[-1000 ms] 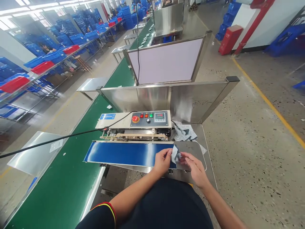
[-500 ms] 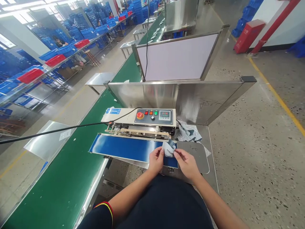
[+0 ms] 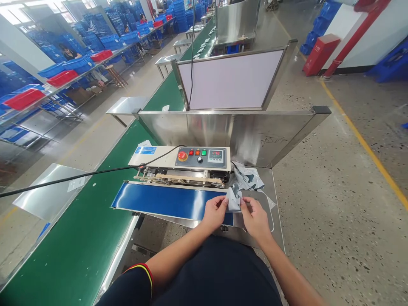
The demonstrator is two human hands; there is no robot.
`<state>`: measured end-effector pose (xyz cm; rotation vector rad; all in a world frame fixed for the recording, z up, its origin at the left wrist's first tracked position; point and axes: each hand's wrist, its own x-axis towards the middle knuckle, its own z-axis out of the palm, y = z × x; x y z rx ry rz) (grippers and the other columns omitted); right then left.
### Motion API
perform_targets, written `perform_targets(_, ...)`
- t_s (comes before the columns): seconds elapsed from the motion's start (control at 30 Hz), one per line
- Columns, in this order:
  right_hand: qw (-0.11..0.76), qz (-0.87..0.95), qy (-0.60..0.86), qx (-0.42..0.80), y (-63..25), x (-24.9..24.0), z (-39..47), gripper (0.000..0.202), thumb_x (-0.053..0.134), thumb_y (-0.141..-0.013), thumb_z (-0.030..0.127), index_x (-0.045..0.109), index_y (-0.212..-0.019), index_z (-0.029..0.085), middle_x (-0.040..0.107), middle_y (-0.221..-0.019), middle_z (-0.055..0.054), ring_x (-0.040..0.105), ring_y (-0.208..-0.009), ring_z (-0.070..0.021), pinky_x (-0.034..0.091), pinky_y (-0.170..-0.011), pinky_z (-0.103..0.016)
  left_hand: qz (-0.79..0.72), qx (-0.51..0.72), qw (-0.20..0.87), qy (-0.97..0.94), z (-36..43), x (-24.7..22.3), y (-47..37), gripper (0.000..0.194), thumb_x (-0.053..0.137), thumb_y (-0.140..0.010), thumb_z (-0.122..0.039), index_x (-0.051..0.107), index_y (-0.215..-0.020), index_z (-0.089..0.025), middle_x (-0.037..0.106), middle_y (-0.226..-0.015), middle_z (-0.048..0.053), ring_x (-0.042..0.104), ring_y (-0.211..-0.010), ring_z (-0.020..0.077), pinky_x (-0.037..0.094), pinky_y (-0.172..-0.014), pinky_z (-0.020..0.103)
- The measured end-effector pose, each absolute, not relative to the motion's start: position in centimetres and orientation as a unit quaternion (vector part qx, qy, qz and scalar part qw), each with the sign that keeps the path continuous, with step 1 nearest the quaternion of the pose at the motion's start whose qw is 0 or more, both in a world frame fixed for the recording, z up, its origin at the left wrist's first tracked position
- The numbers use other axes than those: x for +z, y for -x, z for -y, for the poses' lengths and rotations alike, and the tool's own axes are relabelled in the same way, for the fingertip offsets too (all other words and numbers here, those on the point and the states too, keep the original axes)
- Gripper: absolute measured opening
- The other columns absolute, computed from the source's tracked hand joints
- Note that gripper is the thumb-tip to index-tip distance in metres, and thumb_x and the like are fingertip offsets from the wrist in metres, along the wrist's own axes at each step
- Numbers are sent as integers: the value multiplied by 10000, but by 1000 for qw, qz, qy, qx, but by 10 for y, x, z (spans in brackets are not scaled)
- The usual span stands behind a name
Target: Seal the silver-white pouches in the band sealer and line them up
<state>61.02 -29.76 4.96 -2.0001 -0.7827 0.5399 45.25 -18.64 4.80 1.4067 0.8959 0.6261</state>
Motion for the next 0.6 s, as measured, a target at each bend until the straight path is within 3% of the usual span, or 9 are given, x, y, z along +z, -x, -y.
perform_targets(0.23,472,145,792,359,-651,40,312,577,765,-814,763,807,-974,211,811,-851,-113,776,-811,-342,633,-695,-425,-492,175,700,-487,176,20,-487,525,859,-874,-656,861,-886,-131,725,-680,44,638,-651,181,579,-663,306)
perform_targets(0.43,522,108,742,407,-651,28,288,446,862,-712,645,799,-859,228,796,-796,-104,799,-798,-342,687,-658,-428,-538,178,708,-422,164,10,-491,465,934,-793,-591,833,-785,-137,648,-629,10,570,-603,154,546,-637,296)
perform_targets(0.6,522,127,723,435,-635,24,259,480,904,-667,647,802,-832,208,796,-777,-102,790,-739,-325,698,-655,-428,-556,200,694,-411,151,13,-463,388,912,-814,-522,835,-789,-143,651,-636,3,506,-561,127,484,-614,280)
